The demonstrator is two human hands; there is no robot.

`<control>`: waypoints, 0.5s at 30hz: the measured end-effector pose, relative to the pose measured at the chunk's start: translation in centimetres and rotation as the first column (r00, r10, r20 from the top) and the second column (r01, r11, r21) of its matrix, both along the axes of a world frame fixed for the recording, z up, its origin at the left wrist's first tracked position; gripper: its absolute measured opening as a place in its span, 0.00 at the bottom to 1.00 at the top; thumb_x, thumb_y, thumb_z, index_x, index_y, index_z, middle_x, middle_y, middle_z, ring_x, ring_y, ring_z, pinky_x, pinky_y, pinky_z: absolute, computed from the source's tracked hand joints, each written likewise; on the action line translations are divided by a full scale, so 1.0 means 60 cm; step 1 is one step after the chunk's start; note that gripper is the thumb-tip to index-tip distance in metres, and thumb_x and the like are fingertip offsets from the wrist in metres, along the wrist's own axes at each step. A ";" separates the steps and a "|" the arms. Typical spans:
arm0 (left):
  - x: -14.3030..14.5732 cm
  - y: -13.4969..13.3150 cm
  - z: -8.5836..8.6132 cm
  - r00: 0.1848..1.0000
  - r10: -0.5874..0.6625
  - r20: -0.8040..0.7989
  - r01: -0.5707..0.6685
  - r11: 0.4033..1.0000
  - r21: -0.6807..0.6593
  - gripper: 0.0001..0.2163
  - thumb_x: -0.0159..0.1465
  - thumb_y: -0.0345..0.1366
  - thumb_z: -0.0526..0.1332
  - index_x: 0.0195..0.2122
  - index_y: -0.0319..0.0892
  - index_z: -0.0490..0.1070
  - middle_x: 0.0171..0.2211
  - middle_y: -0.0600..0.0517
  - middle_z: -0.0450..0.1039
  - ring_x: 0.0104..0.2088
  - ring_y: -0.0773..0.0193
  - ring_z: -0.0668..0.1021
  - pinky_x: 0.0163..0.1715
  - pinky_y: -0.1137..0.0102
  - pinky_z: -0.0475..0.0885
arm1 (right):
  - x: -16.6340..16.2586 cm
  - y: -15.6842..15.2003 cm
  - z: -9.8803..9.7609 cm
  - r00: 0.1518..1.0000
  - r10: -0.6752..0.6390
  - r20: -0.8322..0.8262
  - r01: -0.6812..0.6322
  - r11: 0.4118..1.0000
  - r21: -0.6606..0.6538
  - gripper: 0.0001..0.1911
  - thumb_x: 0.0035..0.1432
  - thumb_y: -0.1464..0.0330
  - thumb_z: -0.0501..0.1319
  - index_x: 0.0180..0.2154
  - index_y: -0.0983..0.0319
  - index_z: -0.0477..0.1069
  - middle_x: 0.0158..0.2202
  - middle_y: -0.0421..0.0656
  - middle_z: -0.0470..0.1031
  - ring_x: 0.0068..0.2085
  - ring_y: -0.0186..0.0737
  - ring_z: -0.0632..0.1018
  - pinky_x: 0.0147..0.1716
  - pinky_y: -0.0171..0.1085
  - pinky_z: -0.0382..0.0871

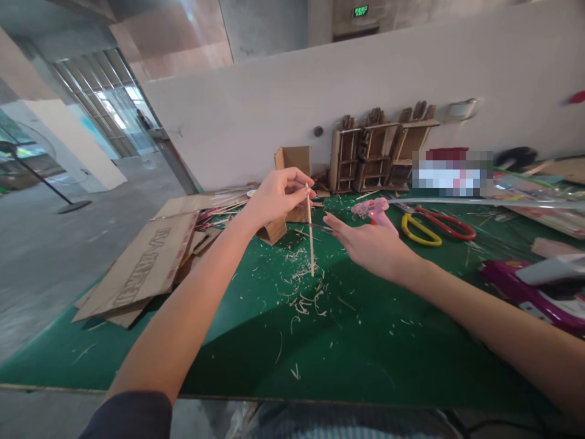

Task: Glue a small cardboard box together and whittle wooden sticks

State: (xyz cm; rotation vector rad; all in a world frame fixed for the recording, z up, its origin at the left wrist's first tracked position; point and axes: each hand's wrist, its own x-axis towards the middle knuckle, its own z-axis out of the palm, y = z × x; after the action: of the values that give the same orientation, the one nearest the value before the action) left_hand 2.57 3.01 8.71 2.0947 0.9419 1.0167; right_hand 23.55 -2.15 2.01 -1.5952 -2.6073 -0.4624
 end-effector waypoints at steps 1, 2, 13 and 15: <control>-0.001 0.002 -0.001 1.000 0.011 0.009 -0.011 1.000 -0.013 0.04 0.62 0.31 0.58 0.39 0.38 0.68 0.36 0.46 0.77 0.35 0.65 0.80 0.39 0.67 0.76 | 0.001 -0.001 -0.006 1.000 0.016 0.006 -0.016 0.999 -0.046 0.28 0.68 0.65 0.38 0.67 0.60 0.48 0.31 0.48 0.79 0.24 0.41 0.76 0.27 0.37 0.60; -0.002 0.004 -0.002 1.000 0.021 0.019 -0.021 0.999 -0.031 0.04 0.62 0.30 0.58 0.38 0.38 0.68 0.35 0.46 0.77 0.35 0.65 0.80 0.39 0.67 0.76 | 0.001 -0.004 -0.012 0.999 0.037 0.016 -0.036 0.995 -0.090 0.27 0.68 0.65 0.39 0.67 0.60 0.48 0.29 0.47 0.79 0.23 0.40 0.76 0.24 0.36 0.59; -0.006 0.001 0.002 0.998 0.045 0.049 -0.041 0.997 -0.066 0.04 0.61 0.28 0.59 0.37 0.38 0.68 0.34 0.47 0.78 0.33 0.67 0.80 0.39 0.68 0.76 | 0.007 -0.035 -0.060 0.966 0.245 0.083 -0.227 0.957 -0.180 0.26 0.68 0.63 0.42 0.64 0.60 0.57 0.27 0.47 0.78 0.24 0.42 0.75 0.24 0.37 0.62; -0.007 0.001 0.002 0.998 0.042 0.048 -0.038 0.997 -0.067 0.03 0.61 0.28 0.58 0.37 0.38 0.68 0.35 0.47 0.78 0.33 0.68 0.80 0.39 0.68 0.76 | 0.008 -0.034 -0.050 0.966 0.244 0.083 -0.224 0.955 -0.193 0.26 0.68 0.62 0.41 0.64 0.59 0.56 0.26 0.46 0.78 0.23 0.43 0.75 0.24 0.38 0.62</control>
State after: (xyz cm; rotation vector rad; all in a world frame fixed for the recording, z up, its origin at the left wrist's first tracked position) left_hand 2.16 3.08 8.81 1.9943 0.9832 1.0390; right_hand 24.05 -4.17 -1.01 -1.3099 -2.9472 -0.3080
